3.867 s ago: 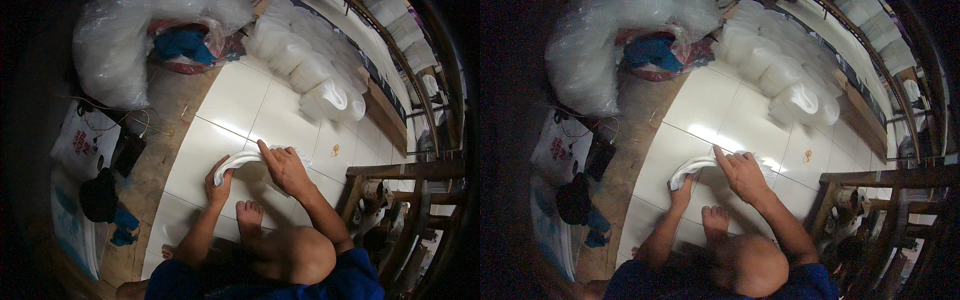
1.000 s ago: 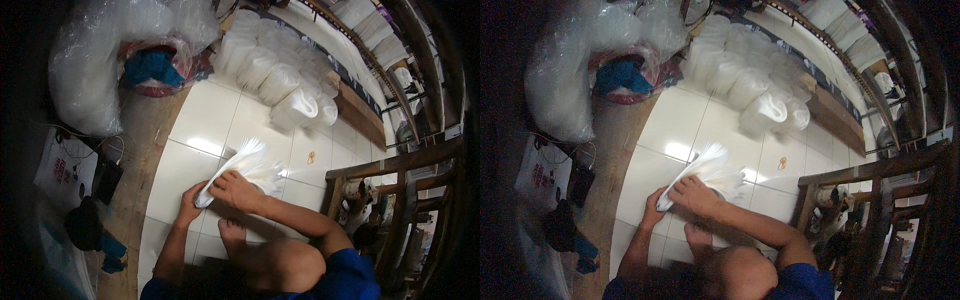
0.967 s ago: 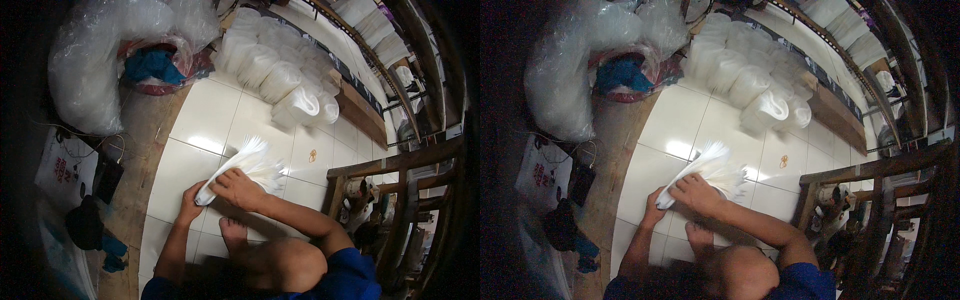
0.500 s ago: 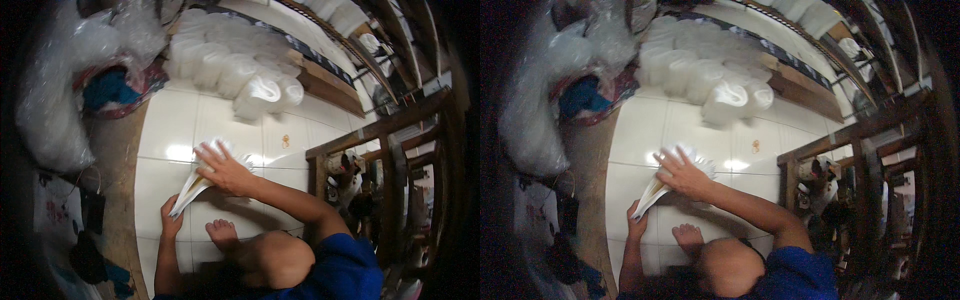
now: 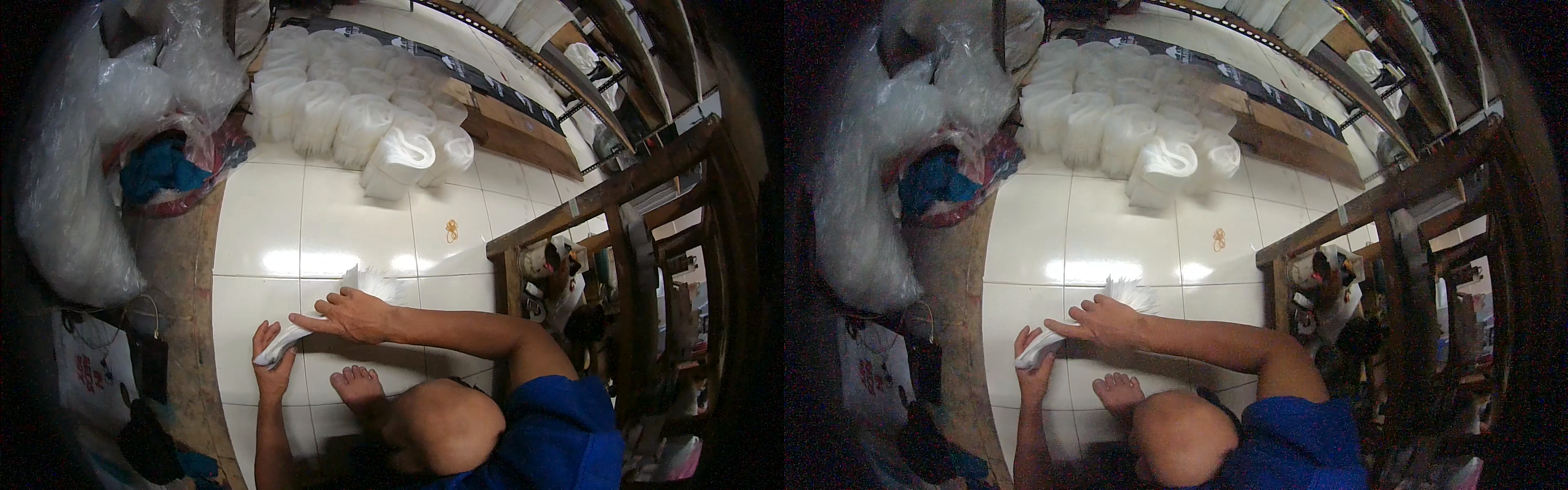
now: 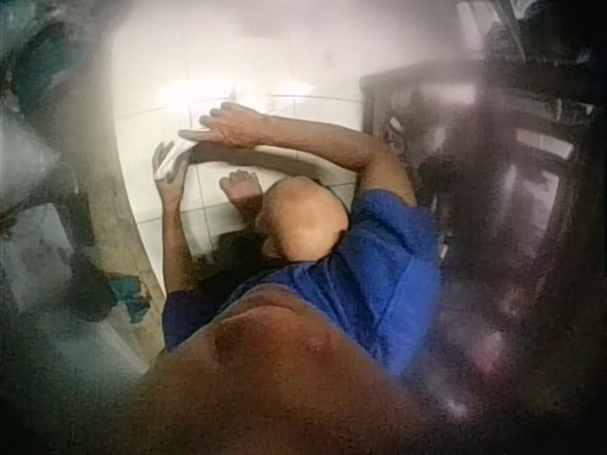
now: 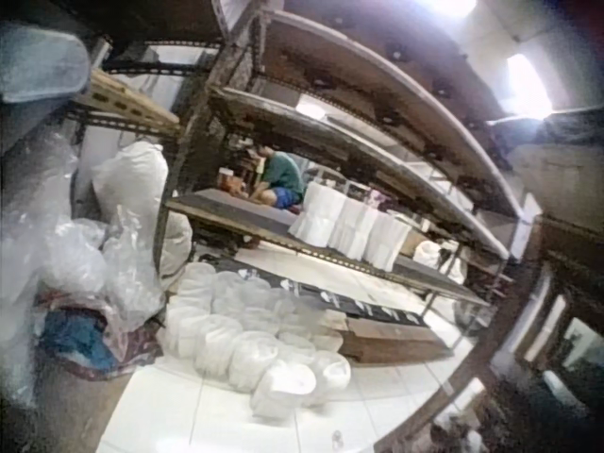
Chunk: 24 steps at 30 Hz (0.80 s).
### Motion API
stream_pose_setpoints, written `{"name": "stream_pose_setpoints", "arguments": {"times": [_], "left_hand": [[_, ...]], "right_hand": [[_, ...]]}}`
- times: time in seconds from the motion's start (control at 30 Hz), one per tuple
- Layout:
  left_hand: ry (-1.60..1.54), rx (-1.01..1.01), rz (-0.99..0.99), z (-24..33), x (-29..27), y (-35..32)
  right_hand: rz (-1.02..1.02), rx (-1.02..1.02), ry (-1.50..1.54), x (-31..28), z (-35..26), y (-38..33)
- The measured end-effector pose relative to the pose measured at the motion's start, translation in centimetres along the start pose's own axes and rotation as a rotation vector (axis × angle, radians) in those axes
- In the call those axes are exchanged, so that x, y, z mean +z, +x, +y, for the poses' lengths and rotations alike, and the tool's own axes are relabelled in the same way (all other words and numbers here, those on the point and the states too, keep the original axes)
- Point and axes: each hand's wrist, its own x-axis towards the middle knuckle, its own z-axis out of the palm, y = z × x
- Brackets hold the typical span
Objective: The person sits on the floor and repeatedly folds white plastic sheets. They retrieve sheets from a nearby shelf, fold them into smaller rectangles, and place the folded stacks on the floor.
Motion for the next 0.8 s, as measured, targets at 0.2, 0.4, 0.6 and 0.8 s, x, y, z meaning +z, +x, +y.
{"name": "stream_pose_setpoints", "arguments": {"times": [0.2, 0.4, 0.6, 0.8], "left_hand": [[-0.043, -0.046, 0.033, 1.2, -0.4, 0.5], [0.124, 0.053, -0.004, 2.1, -1.2, 0.5], [0.091, 0.062, -0.075, 1.2, -0.9, 0.8], [0.114, 0.075, -0.032, 1.7, -1.1, 1.0]], "right_hand": [[0.122, 0.107, 0.111, 2.9, 0.2, 1.2], [0.132, 0.218, 0.097, 0.7, -0.3, 0.5], [0.176, 0.221, 0.082, -0.3, -0.2, 1.1], [-0.024, 0.223, 0.005, -0.6, -0.2, 1.2]]}}
